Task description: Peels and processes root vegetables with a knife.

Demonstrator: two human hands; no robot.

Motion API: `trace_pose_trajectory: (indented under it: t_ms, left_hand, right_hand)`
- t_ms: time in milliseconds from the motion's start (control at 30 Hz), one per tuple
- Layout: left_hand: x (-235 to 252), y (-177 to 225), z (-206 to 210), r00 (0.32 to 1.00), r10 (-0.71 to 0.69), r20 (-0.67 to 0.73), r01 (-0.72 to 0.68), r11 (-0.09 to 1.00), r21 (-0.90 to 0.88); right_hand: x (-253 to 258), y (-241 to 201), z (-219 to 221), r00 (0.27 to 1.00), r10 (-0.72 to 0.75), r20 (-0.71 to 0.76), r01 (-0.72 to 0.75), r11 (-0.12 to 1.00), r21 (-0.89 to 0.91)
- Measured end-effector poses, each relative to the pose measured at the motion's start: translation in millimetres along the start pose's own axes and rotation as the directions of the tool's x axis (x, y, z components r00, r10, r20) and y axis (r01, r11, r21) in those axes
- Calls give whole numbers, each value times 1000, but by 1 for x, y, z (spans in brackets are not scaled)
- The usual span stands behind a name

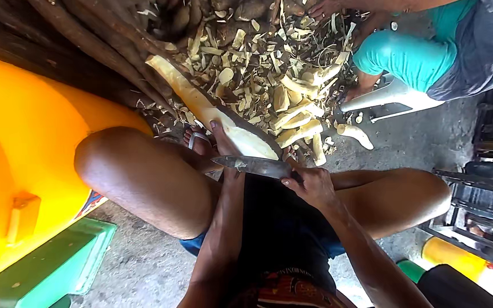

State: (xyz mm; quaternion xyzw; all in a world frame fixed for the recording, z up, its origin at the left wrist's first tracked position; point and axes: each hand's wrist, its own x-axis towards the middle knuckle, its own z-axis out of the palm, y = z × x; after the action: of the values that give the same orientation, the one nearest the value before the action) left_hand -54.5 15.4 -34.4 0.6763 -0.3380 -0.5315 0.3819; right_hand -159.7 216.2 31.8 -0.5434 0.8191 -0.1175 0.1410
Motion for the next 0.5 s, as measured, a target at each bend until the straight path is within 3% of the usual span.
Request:
trace_pose_trajectory:
  t_ms: [67, 167, 233, 267, 333, 400, 433, 467, 500]
  left_hand:
    - [-6, 14, -2, 999, -34, 34, 34, 999, -10]
    - [-11, 26, -16, 969, -100, 226, 124, 988, -93]
    - [-8, 11, -21, 904, -88, 418, 234, 921, -312]
    - [-6, 9, -22, 842, -63, 535, 273, 906, -323]
    - [-8, 13, -17, 829, -9, 559, 236, 912, -336]
    - [-12, 21, -17, 849, -1, 528, 223, 907, -357]
    - [-17, 28, -21, 856, -6, 516, 221, 908, -357]
    - [-21, 34, -23, 856, -4, 517, 221, 907, -359]
    - [-21, 37, -22, 854, 11, 520, 203, 913, -353]
  right_hand:
    - [3, 1, 2, 1000, 11, 23, -10, 999, -34]
    - [5, 5, 2, 999, -4, 34, 7, 997, -79]
    - [8, 15, 0, 1000, -8, 3, 9, 995, -96]
    - [9, 24, 0, 1000, 5, -16, -7, 995, -97]
    - [11, 40, -6, 985, 160, 56, -155, 984, -90]
    - [26, 54, -24, 844, 484, 232, -486, 872, -51]
    - [29, 65, -28, 781, 574, 248, -587, 809, -25]
    - [27, 73, -29, 784, 580, 222, -600, 799, 31]
    - [28, 76, -30, 833, 517, 195, -538, 840, 69]
